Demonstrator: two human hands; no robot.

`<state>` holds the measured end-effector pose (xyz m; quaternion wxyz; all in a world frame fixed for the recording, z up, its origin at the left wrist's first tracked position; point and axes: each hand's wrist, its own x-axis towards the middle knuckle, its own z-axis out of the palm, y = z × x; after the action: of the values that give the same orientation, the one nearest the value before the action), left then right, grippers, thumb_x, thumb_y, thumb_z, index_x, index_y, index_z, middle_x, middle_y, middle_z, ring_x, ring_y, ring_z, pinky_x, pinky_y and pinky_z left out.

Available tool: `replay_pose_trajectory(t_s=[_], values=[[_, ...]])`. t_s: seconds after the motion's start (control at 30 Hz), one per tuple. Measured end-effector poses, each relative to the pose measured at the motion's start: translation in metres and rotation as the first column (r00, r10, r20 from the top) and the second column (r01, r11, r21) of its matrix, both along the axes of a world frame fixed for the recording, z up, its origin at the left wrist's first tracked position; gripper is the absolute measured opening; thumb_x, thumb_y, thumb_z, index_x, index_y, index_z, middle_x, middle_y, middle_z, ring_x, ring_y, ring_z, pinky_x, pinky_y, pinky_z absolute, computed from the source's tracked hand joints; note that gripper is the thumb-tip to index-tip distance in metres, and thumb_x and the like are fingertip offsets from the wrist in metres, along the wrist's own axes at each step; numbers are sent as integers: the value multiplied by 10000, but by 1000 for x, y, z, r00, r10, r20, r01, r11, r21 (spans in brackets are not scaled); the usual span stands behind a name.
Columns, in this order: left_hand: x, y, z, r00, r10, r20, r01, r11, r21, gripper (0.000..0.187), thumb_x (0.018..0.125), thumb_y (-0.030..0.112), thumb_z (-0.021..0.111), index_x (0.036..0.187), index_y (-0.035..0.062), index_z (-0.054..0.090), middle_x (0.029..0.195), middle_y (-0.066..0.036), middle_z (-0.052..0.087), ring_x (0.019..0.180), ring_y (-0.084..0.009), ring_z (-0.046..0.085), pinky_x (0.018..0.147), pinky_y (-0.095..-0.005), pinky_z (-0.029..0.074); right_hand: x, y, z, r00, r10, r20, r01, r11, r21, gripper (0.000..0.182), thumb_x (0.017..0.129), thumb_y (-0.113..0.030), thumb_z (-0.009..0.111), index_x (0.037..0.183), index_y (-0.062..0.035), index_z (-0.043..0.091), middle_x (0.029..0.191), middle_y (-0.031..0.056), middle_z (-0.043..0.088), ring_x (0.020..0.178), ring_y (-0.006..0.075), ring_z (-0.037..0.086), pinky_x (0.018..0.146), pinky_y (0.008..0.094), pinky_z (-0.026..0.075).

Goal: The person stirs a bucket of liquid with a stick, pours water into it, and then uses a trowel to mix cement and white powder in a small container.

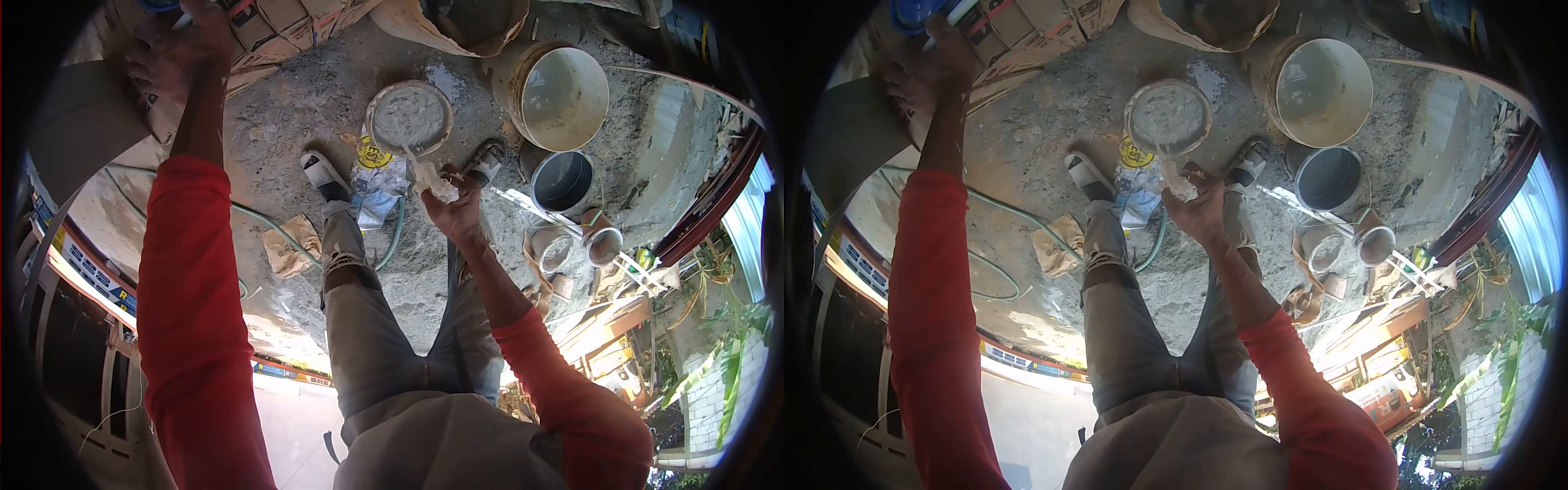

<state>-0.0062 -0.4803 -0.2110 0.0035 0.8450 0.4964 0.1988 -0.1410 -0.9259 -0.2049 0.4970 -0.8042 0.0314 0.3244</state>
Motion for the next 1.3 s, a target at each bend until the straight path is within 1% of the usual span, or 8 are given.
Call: replay_pose_trajectory(t_s=[0.2,0.33,0.47,0.6,0.77,0.9,0.97,1.3], values=[[5,-3,0,1000,-9,29,8,999,38,752,862,696,610,1302,89,673,1398,-224,573,1383,-419,486,1165,-595,382,59,-38,29,979,-2,205,15,998,-61,207,822,-50,810,1013,17,766,1016,91,718,935,147,705,808,293,543],[6,-9,19,996,9,-84,-17,995,-94,856,925,756,504,1494,124,608,1573,-217,479,1500,-418,397,1213,-599,343,141,-118,17,938,-193,286,229,968,-98,300,901,-111,857,1151,3,737,1104,60,770,966,150,716,870,322,561],[4,-4,15,989,-9,-149,7,1000,-13,857,949,745,484,1531,124,586,1539,-216,530,1458,-416,460,1183,-603,386,231,-193,-87,983,60,175,-19,974,-228,486,876,-237,872,1242,41,716,1166,155,771,1029,296,748,941,395,565],[-6,50,-2,968,26,-248,2,993,115,811,949,743,509,1435,113,668,1379,-179,664,1259,-369,630,1067,-533,498,271,-256,-271,836,509,203,-279,714,-643,717,856,-560,814,1316,-16,733,1155,255,767,1162,435,723,1026,492,548],[-7,87,-13,956,87,-279,-50,989,137,796,943,748,524,1439,145,677,1411,-182,649,1210,-377,658,1021,-524,528,288,-251,-362,812,570,-126,-505,576,-642,811,835,-707,743,1262,-17,765,1155,291,762,1209,457,703,1050,522,537],[-11,92,-16,952,75,-296,-25,985,170,791,943,758,526,1460,176,669,1438,-183,636,1167,-384,677,982,-520,549,291,-284,-441,572,812,-115,-649,362,-669,734,829,-658,758,1166,-7,792,1122,294,769,1177,402,730,991,508,563],[-13,92,-20,950,86,-300,-35,984,172,789,943,763,527,1470,192,665,1452,-183,630,1146,-387,686,962,-518,560,276,-260,-387,907,386,-167,-404,691,-599,602,833,-531,759,1098,8,795,1015,262,784,1025,349,767,866,490,570],[-4,11,3,996,-11,-86,11,1000,-8,837,892,773,531,1463,176,661,1528,-257,525,1404,-447,505,1152,-612,415,183,-171,-24,986,91,136,-80,993,-87,302,917,-219,787,1098,23,771,931,115,772,802,186,698,783,363,549]])
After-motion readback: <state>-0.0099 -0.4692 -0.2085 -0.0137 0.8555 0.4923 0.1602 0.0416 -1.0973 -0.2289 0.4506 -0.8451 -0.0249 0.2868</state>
